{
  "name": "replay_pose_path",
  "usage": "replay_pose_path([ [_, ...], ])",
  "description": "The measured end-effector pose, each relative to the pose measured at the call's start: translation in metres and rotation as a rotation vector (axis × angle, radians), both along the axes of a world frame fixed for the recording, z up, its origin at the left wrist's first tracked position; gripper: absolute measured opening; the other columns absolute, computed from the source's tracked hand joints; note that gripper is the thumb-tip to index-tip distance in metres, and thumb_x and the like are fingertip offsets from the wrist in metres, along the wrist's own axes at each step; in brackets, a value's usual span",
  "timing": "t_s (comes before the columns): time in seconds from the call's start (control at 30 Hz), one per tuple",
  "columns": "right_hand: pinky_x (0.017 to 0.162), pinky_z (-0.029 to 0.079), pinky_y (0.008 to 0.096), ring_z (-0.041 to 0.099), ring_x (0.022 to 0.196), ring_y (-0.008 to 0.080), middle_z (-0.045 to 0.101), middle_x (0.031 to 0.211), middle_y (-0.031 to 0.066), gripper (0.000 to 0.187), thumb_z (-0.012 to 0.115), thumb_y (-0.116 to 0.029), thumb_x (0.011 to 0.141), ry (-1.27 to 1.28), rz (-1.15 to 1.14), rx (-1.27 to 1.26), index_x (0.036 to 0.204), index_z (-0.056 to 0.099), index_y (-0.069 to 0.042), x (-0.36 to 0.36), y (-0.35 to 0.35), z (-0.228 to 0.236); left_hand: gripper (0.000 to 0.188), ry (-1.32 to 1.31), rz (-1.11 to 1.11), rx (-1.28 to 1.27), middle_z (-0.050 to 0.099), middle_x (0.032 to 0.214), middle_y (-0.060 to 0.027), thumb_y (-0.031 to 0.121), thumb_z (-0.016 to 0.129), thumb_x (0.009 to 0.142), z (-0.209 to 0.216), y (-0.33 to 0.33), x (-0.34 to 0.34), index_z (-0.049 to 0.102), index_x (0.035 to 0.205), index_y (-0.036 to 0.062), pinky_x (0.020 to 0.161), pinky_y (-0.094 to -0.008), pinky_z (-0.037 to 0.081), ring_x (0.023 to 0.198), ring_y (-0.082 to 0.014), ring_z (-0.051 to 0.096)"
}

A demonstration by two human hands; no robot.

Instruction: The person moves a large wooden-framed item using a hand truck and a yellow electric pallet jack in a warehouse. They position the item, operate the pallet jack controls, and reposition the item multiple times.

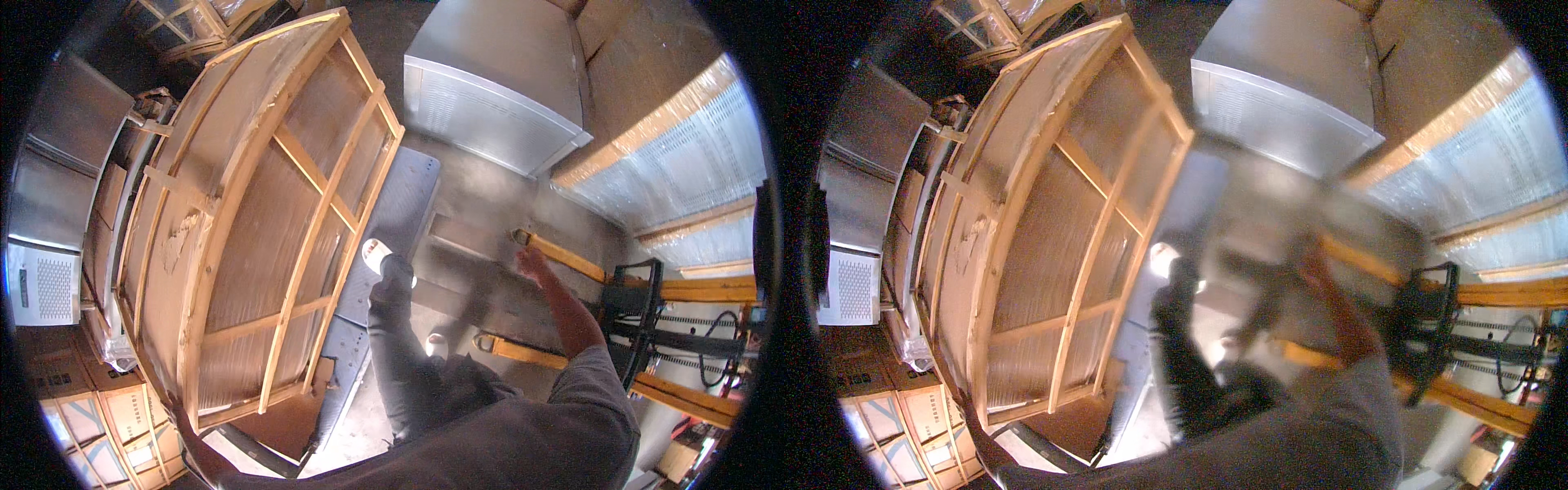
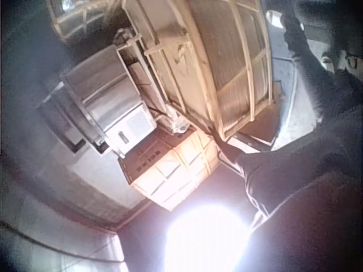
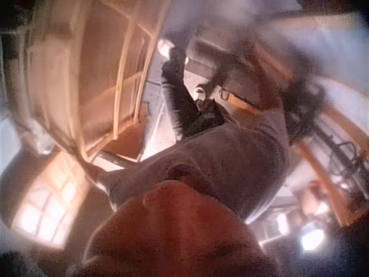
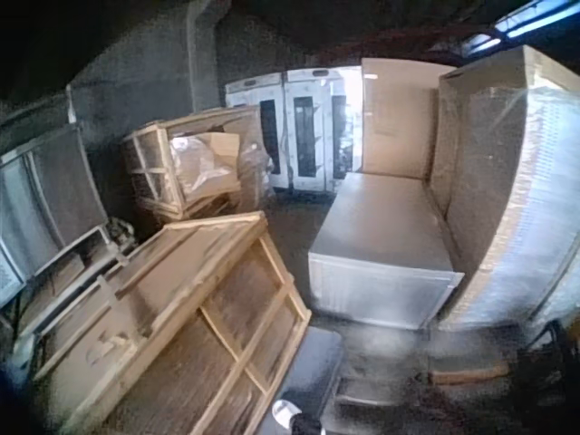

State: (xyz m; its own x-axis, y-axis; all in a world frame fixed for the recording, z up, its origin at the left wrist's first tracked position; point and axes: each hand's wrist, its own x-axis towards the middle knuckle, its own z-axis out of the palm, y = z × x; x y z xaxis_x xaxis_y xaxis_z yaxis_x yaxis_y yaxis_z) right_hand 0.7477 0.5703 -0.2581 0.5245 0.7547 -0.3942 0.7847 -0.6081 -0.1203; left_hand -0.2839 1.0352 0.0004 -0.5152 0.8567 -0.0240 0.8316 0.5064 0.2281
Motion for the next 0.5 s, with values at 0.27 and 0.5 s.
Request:
replay_pose_path([
  [0.27, 0.068, 0.050, 0.0357, 0.062, 0.074, 0.0177, 0.062, 0.083, 0.0075, 0.037, 0.052, -0.040, 0.097, 0.309, 0.077, 0.621, 0.098, 0.060, -0.003, 0.089, 0.411, 0.188, 0.058, 0.079, 0.183, -0.034, 0.053, 0.137, -0.0197, 0.048, 0.050, 0.097, 0.009, 0.005, 0.017, 0.047, 0.141, 0.0097, 0.100, -0.0496, 0.043, 0.120, -0.0359, 0.056],
  [0.5, 0.074, 0.056, 0.0397, 0.068, 0.091, 0.0263, 0.066, 0.110, 0.0178, 0.068, 0.049, -0.062, 0.093, 0.712, -0.343, 0.786, 0.126, 0.053, -0.002, 0.122, 0.689, 0.314, 0.056, 0.308, 0.277, -0.026, 0.053, 0.136, -0.0230, 0.046, 0.051, 0.097, 0.037, 0.013, 0.070, 0.051, 0.138, 0.0085, 0.100, -0.0516, 0.043, 0.120, -0.0382, 0.056],
])
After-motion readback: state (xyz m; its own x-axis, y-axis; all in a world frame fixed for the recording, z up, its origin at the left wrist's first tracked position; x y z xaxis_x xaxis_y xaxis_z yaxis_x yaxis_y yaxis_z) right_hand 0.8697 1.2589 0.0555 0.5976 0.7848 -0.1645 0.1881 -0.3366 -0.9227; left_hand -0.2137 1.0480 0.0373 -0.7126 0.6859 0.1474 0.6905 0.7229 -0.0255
